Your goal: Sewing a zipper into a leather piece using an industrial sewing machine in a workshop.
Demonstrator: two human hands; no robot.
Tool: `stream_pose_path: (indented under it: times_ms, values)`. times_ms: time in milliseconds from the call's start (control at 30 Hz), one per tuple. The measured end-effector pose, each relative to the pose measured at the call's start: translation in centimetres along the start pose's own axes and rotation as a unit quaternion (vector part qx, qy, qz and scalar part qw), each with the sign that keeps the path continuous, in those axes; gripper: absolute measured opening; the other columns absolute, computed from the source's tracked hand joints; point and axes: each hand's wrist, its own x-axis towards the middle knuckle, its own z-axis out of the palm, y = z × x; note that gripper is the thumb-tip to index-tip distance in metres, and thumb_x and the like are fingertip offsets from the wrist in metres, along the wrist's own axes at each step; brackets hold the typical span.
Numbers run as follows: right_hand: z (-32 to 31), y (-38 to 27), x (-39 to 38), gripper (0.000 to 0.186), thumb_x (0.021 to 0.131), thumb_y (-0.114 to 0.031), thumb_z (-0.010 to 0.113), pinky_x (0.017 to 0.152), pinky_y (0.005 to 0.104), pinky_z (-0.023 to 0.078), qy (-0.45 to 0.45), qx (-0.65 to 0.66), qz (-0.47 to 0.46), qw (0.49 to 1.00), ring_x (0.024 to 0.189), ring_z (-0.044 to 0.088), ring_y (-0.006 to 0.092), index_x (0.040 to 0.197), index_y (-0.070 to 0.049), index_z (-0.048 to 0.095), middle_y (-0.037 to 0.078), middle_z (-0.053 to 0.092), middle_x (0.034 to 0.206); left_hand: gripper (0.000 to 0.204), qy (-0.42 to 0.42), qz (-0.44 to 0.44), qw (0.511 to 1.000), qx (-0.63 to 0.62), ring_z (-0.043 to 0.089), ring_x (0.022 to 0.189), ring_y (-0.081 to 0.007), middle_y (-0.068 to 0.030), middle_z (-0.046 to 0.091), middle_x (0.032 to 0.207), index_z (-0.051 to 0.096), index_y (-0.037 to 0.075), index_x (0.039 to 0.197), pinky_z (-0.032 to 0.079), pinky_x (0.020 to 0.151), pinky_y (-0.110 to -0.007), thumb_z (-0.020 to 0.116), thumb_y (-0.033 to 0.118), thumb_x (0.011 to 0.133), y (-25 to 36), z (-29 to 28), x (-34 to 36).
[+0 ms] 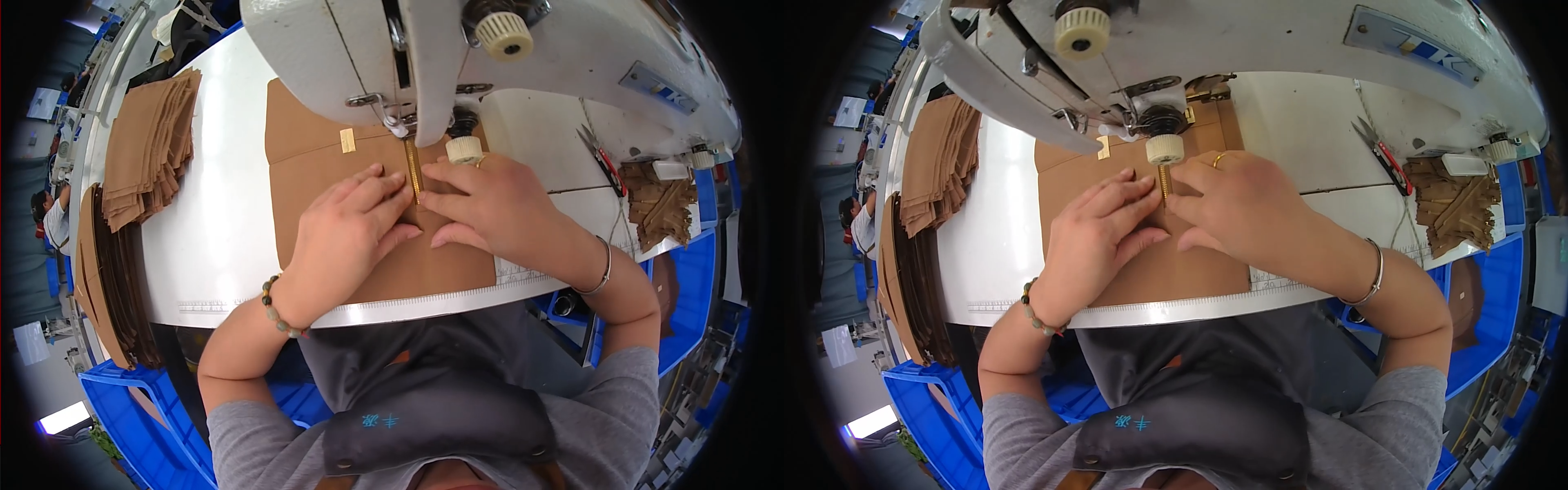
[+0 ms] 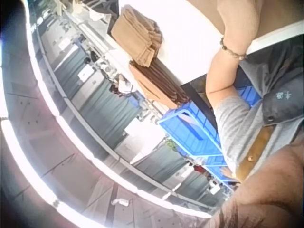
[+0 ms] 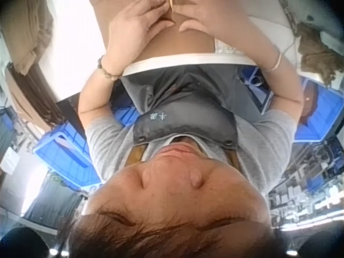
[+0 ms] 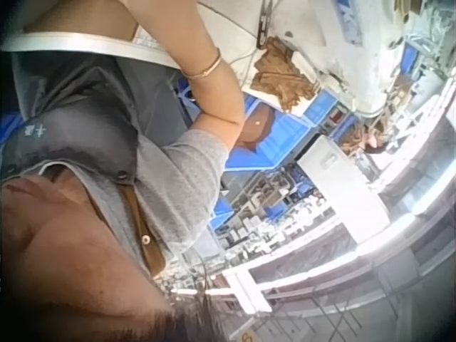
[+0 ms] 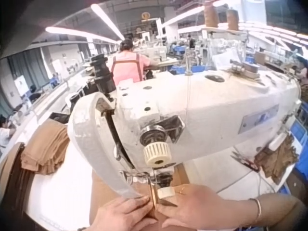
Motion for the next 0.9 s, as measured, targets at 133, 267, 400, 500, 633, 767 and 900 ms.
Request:
stream_pose_path:
  times_ms: [133, 267, 400, 500, 633, 767, 900]
  values:
    - [-0.3, -0.4, -0.4, 0.049, 0.078, -0.04, 0.081, 0.09, 0.0389, 0.056, -0.051, 0.015, 0.001, 0.999, 0.112, 0.068, 0.0255, 0.117, -0.011, 0.077, 0.007, 0.068, 0.13, 0.05, 0.032, 0.035, 0.999, 0.015, 0.067, 0.125, -0.0305, -0.0078, 0.073, 0.125, 0.076, 0.005, 0.12, 0.057, 0.1, -0.041, 0.086, 0.03, 0.078, 0.6, 0.1, -0.9]
    - [-0.1, -0.4, -0.4, 0.046, 0.069, -0.034, 0.086, 0.087, 0.0383, 0.056, 0.015, 0.01, -0.027, 0.999, 0.097, 0.067, 0.026, 0.104, -0.007, 0.075, 0.008, 0.066, 0.114, 0.054, 0.025, 0.041, 0.999, 0.01, 0.067, 0.126, -0.0301, -0.0074, 0.073, 0.127, 0.076, 0.006, 0.121, 0.056, 0.102, -0.043, 0.085, 0.036, 0.076, 0.8, -0.2, -1.0]
    - [0.2, -0.5, -0.3, 0.048, 0.068, -0.033, 0.086, 0.091, 0.0389, 0.056, 0.024, -0.004, -0.036, 0.999, 0.103, 0.068, 0.0269, 0.106, -0.006, 0.074, 0.008, 0.066, 0.114, 0.06, 0.015, 0.047, 0.998, 0.046, 0.065, 0.128, -0.029, -0.0066, 0.072, 0.13, 0.076, 0.007, 0.122, 0.054, 0.106, -0.047, 0.083, 0.043, 0.076, 0.8, -0.5, -0.9]
    - [0.3, -0.4, 0.1, 0.051, 0.068, -0.033, 0.086, 0.093, 0.0393, 0.056, 0.022, -0.019, -0.018, 0.999, 0.105, 0.068, 0.0273, 0.109, -0.006, 0.074, 0.008, 0.067, 0.114, 0.06, 0.01, 0.046, 0.997, 0.058, 0.064, 0.13, -0.0276, -0.006, 0.071, 0.131, 0.075, 0.008, 0.124, 0.052, 0.108, -0.048, 0.081, 0.045, 0.077, 0.4, -0.4, -0.3]
    - [0.1, 0.0, 0.5, 0.053, 0.079, -0.036, 0.082, 0.091, 0.0386, 0.056, -0.028, -0.01, 0.017, 0.999, 0.109, 0.068, 0.0267, 0.122, -0.007, 0.074, 0.007, 0.067, 0.132, 0.061, 0.012, 0.039, 0.997, 0.06, 0.064, 0.13, -0.0265, -0.0058, 0.071, 0.132, 0.075, 0.008, 0.125, 0.05, 0.11, -0.05, 0.081, 0.045, 0.077, -0.8, -0.3, 0.8]
    - [0.8, 0.4, 1.0, 0.051, 0.08, -0.036, 0.082, 0.093, 0.0383, 0.055, -0.008, -0.038, 0.042, 0.998, 0.107, 0.068, 0.0271, 0.12, -0.006, 0.073, 0.006, 0.067, 0.123, 0.06, 0.025, 0.039, 0.997, 0.065, 0.064, 0.129, -0.0272, -0.006, 0.072, 0.13, 0.075, 0.008, 0.126, 0.049, 0.11, -0.049, 0.081, 0.044, 0.078, -1.8, -0.1, 1.7]
    - [1.6, 1.1, 1.3, 0.048, 0.08, -0.036, 0.083, 0.096, 0.0388, 0.054, 0.041, -0.069, 0.021, 0.997, 0.108, 0.066, 0.0292, 0.114, -0.004, 0.074, 0.01, 0.069, 0.111, 0.057, 0.042, 0.041, 0.996, 0.072, 0.065, 0.127, -0.0245, -0.004, 0.071, 0.129, 0.074, 0.009, 0.126, 0.049, 0.11, -0.05, 0.077, 0.047, 0.084, -2.5, 0.3, 2.3]
